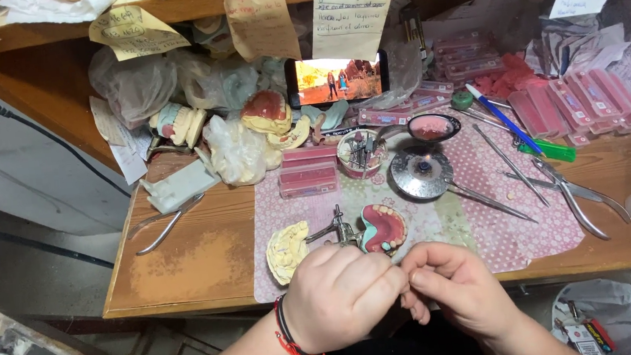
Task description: The person works at a cluttered workbench assembling a dental prosthesis. They retrieve a small metal component from a drawer, manipulate it with pliers, and then use a fine tool to adjust and fit parts onto a pink denture base mounted in an articulator. The person repeatedly picks up and places the denture halves while making small adjustments.
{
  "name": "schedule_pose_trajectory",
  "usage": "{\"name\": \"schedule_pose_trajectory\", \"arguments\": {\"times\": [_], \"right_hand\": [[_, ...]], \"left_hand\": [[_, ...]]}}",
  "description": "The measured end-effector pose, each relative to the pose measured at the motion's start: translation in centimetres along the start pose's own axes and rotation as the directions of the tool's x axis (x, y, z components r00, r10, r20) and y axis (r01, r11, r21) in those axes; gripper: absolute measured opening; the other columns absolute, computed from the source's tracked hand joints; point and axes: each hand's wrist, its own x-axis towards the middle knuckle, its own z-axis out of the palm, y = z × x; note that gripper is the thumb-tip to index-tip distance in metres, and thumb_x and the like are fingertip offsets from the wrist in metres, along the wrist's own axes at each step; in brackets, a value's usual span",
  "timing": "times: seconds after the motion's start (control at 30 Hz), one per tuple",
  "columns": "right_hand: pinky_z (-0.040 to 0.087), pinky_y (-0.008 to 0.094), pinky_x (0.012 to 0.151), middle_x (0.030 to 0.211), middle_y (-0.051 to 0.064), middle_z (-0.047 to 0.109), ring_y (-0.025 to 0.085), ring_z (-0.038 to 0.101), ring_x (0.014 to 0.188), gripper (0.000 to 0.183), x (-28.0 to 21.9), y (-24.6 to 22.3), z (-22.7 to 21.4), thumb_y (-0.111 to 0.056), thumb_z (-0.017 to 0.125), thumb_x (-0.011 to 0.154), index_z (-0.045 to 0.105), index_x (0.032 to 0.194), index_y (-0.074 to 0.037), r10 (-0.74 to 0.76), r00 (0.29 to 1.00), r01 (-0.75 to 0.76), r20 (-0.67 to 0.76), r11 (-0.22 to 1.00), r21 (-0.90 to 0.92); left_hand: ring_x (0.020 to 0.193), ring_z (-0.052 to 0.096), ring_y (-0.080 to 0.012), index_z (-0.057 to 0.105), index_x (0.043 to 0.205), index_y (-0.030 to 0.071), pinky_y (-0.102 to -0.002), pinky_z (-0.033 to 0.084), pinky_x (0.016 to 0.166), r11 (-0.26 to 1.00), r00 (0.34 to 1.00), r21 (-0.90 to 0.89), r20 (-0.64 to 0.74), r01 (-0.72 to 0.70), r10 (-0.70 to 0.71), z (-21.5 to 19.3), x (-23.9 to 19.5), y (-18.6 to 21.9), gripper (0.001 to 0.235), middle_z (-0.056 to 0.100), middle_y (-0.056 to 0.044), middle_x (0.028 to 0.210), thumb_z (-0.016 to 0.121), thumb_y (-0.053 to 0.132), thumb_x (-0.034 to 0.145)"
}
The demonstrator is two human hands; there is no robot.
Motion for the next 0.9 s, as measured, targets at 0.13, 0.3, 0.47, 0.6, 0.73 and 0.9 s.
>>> {"name": "schedule_pose_trajectory", "arguments": {"times": [0.13,0.3,0.47,0.6,0.73,0.9], "right_hand": [[0.054,0.029,0.045,0.067,0.02,0.071,0.02,0.063,0.047,0.023,0.0,0.1,-0.2,-0.015,0.071,0.094,0.066,0.09,0.007,0.093,0.995,-0.095,0.033,0.993,0.063],[0.054,0.028,0.043,0.065,0.019,0.07,0.019,0.062,0.047,0.015,0.0,0.5,-0.5,-0.009,0.073,0.092,0.068,0.091,0.006,0.177,0.984,-0.176,-0.016,0.984,0.024],[0.051,0.023,0.062,0.073,-0.004,0.075,0.007,0.064,0.066,0.013,0.4,-0.7,0.7,-0.019,0.073,0.091,0.076,0.083,-0.01,-0.131,0.986,0.032,-0.107,0.763,-0.646],[0.054,0.023,0.068,0.074,-0.004,0.075,0.007,0.068,0.067,0.013,0.7,-0.8,1.0,-0.021,0.07,0.092,0.074,0.084,-0.012,-0.274,0.954,0.082,-0.122,0.627,-0.775],[0.053,0.023,0.062,0.075,-0.006,0.077,0.007,0.068,0.062,0.009,0.8,-0.4,1.5,-0.022,0.072,0.091,0.076,0.089,-0.014,-0.399,0.914,0.14,-0.07,0.473,-0.87],[0.054,0.025,0.061,0.075,-0.007,0.077,0.009,0.07,0.061,0.007,1.0,-0.1,1.9,-0.02,0.074,0.091,0.075,0.088,-0.014,-0.49,0.872,0.189,0.0,0.337,-0.922]], "left_hand": [[0.065,0.053,-0.0194,0.067,0.095,0.009,-0.033,0.039,0.057,0.999,0.999,-0.012,-0.035,-0.034,0.033,0.4,-0.7,0.0,0.016,0.066,-0.004,0.092,0.057,0.009,0.107],[0.065,0.054,-0.0195,0.068,0.093,0.008,-0.033,0.04,0.058,1.0,1.0,-0.002,-0.002,0.011,-0.011,0.3,-1.3,0.5,0.02,0.066,-0.003,0.092,0.055,0.01,0.108],[0.073,0.062,-0.0217,0.074,0.103,0.007,-0.033,0.047,0.064,0.99,0.992,0.068,0.023,0.124,-0.126,0.2,-2.8,1.0,0.015,0.071,-0.004,0.098,0.065,0.019,0.106],[0.075,0.063,-0.0225,0.073,0.1,0.008,-0.036,0.045,0.065,0.98,0.984,0.094,0.007,0.176,-0.177,-0.5,-3.4,0.9,0.013,0.073,-0.004,0.095,0.062,0.013,0.104],[0.079,0.066,-0.0163,0.071,0.094,0.013,-0.034,0.036,0.07,0.948,0.962,0.165,-0.053,0.274,-0.268,-0.4,-3.0,1.4,0.014,0.072,0.002,0.093,0.06,0.011,0.102],[0.093,0.068,-0.0155,0.069,0.095,0.02,-0.036,0.031,0.086,0.887,0.94,0.313,-0.063,0.338,-0.336,1.0,-3.3,2.0,0.01,0.074,0.006,0.105,0.062,0.016,0.102]]}}
